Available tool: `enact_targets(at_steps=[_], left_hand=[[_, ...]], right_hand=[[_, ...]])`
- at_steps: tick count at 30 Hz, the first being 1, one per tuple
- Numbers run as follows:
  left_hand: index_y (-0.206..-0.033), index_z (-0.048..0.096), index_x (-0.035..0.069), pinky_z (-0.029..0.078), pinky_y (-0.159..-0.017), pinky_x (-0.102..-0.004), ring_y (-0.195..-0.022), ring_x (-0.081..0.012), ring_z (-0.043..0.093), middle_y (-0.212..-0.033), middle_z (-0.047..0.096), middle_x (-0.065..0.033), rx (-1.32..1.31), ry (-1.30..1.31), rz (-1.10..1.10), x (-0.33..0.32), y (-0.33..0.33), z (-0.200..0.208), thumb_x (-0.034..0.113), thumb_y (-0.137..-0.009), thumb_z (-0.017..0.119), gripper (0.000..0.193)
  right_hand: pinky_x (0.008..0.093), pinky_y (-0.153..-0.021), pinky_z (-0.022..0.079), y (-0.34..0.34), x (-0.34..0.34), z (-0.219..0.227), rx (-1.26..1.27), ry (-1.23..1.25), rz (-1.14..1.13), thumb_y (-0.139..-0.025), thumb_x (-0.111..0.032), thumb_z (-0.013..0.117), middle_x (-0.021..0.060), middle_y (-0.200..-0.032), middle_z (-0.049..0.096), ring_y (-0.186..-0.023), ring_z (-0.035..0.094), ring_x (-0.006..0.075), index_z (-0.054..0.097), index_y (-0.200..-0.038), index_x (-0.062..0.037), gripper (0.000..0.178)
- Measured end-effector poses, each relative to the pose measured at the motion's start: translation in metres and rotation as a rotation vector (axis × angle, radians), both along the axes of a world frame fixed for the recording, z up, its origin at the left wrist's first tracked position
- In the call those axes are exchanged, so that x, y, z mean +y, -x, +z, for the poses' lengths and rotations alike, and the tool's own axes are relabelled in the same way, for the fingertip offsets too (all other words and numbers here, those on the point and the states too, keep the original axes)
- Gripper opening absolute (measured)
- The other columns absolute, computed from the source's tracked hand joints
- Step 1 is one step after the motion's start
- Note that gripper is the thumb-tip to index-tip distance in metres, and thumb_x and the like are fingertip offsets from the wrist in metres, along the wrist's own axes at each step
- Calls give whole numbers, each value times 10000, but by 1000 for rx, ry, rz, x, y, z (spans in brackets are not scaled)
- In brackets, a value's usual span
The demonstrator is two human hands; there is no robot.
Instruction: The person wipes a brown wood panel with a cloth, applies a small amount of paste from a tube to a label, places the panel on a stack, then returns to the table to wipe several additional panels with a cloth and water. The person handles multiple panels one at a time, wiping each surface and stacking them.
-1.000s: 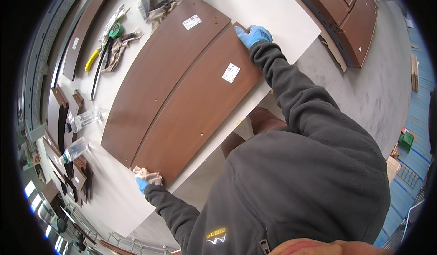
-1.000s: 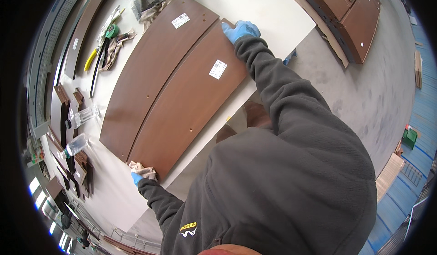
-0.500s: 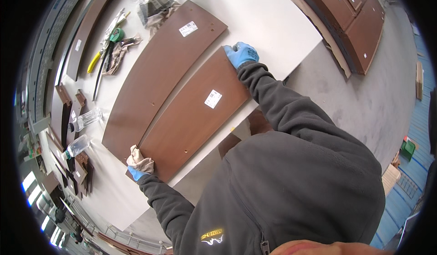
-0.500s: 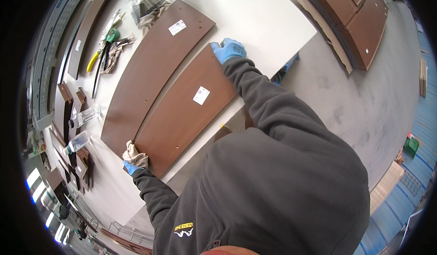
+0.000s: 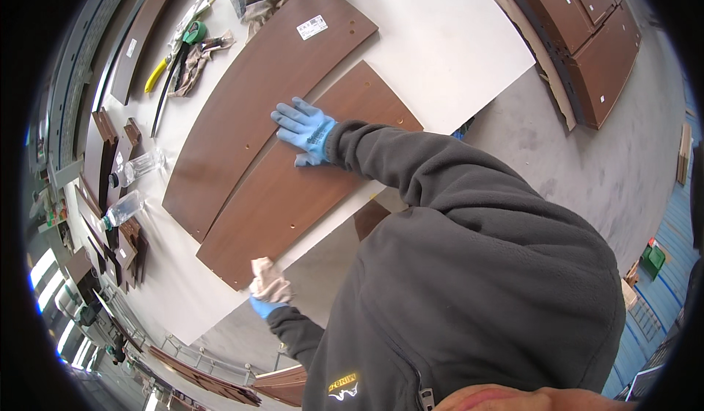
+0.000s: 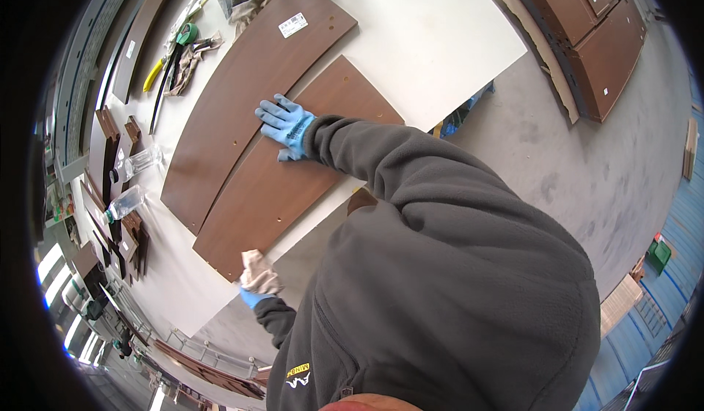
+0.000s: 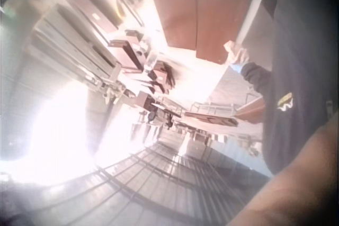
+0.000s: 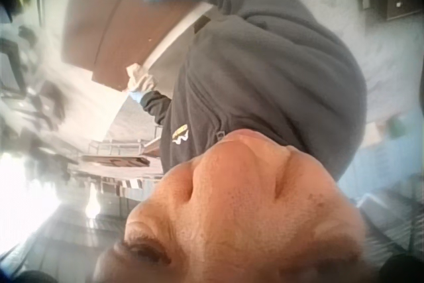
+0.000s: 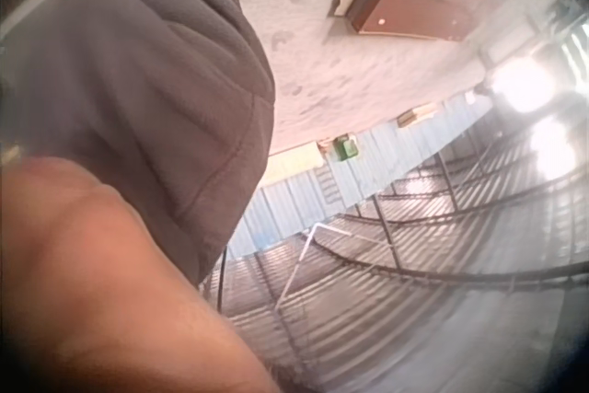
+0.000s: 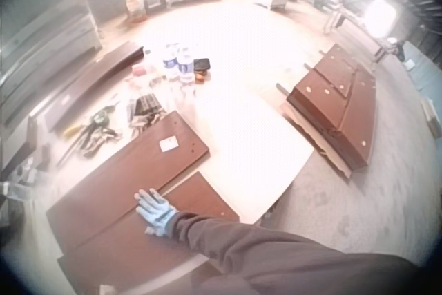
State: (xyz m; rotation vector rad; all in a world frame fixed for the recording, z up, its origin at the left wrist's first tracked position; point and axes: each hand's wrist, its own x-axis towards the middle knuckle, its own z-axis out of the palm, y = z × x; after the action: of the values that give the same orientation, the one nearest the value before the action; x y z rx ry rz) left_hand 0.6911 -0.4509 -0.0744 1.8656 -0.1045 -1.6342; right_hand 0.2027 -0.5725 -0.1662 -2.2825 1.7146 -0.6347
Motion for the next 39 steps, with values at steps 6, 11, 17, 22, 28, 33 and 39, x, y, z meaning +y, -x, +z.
enact_targets(at_steps=[6, 11, 17, 22, 28, 33, 39], left_hand=[[-1318, 660, 99, 635, -738, -517, -940, -345, 744, -1049, 740, -161, -61, 231, -12, 48, 114, -2, 512, -1008, 502, 539], [-1480, 450, 41, 638, -770, -422, -960, -317, 721, -1294, 620, -179, -285, 784, -181, 15, 282, 66, 449, -1030, 576, 620], [-1238, 595, 56, 528, -858, -340, -989, -199, 646, -1138, 670, -119, 246, 821, -406, -29, 431, 97, 210, -1002, 609, 282], [-1688, 302, 183, 382, -1194, -506, -1480, -345, 450, -1597, 490, -211, 951, 435, -287, -19, 478, 87, 486, -1096, 480, 689], [-1633, 373, 28, 336, -1257, -493, -1517, -311, 429, -1641, 441, -160, 540, 619, -428, -22, 442, 42, 472, -1130, 464, 677], [-1592, 438, 14, 366, -1241, -479, -1491, -336, 472, -1600, 493, -186, 226, 416, -377, -21, 384, 3, 424, -1140, 467, 611], [-1539, 504, -4, 444, -1192, -463, -1421, -319, 557, -1543, 557, -179, 18, 332, -432, -4, 362, -28, 319, -1144, 493, 510]], right_hand=[[547, -1299, 246, 48, 40, 19, -212, 158, 0, -842, -462, 786, 165, -1632, 464, -1550, 384, 357, 617, -1375, -74, 681], [446, -1242, 364, 64, 101, 72, -1016, -391, -83, -1000, -336, 742, 165, -1613, 502, -1509, 461, 319, 522, -1537, -35, 653], [420, -1259, 367, 133, 134, 119, -2206, -811, 146, -1010, -733, 533, 110, -1627, 449, -1506, 439, 250, 321, -1650, -83, 936], [373, -1087, 551, 168, 147, 137, -2244, -773, -156, -1124, -405, 530, 107, -1385, 642, -1262, 649, 232, 482, -1510, -25, 544], [260, -598, 528, 211, 155, 136, -2041, -399, -720, -1103, -163, 580, 48, -865, 692, -684, 623, 101, 675, -1024, -18, 190], [324, -705, 544, 196, 166, 61, -818, 89, -371, -983, -141, 655, 56, -1130, 649, -757, 645, 152, 660, -1168, -73, 197], [442, -995, 551, 245, 167, -69, -60, 203, -110, -791, -43, 674, 170, -1505, 583, -1135, 675, 317, 549, -1476, -155, 706]])
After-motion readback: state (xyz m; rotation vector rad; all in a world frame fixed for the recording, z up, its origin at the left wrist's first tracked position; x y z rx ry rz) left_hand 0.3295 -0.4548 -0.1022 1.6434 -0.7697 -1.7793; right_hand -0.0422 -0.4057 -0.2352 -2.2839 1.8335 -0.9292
